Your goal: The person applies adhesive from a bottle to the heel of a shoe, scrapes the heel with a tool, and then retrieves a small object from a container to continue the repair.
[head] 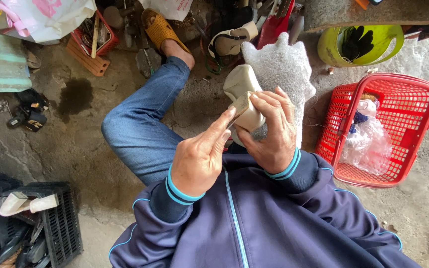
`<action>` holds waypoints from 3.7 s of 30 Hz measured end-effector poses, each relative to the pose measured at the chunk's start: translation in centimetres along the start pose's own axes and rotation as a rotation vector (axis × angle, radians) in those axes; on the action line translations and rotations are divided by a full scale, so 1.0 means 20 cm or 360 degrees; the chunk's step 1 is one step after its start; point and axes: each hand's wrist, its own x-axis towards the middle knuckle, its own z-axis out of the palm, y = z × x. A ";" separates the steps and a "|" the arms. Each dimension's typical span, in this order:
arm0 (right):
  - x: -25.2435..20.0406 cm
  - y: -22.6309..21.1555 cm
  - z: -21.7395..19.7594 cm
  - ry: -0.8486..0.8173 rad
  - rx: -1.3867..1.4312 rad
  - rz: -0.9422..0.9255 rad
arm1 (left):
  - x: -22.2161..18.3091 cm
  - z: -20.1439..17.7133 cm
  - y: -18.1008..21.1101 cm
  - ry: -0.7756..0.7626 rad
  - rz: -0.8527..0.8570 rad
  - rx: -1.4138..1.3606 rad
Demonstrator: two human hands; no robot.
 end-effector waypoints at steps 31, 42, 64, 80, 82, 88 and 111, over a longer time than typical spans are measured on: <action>-0.02 0.34 0.15 -0.0045 -0.0151 0.0065 | 0.11 0.20 -0.16 0.0028 0.0222 0.0962; 0.02 0.31 0.18 0.0077 -0.0141 0.0129 | 0.10 0.37 -0.27 0.0364 0.0174 0.0827; 0.03 0.32 0.19 0.0056 -0.0172 0.0139 | 0.17 0.30 -0.25 0.0194 0.0218 0.0728; 0.03 0.32 0.21 0.0132 -0.0225 0.0065 | 0.12 0.43 -0.31 0.0529 0.0184 0.0699; 0.02 0.32 0.21 0.0127 -0.0233 0.0055 | 0.11 0.39 -0.31 0.0497 0.0198 0.0726; 0.05 0.29 0.14 0.0118 -0.0184 0.0157 | 0.05 0.08 -0.07 0.0054 0.0233 0.0954; -0.06 0.27 -0.04 -0.0015 0.1813 0.1033 | -0.06 -0.07 -0.41 0.0355 -0.0167 -0.1459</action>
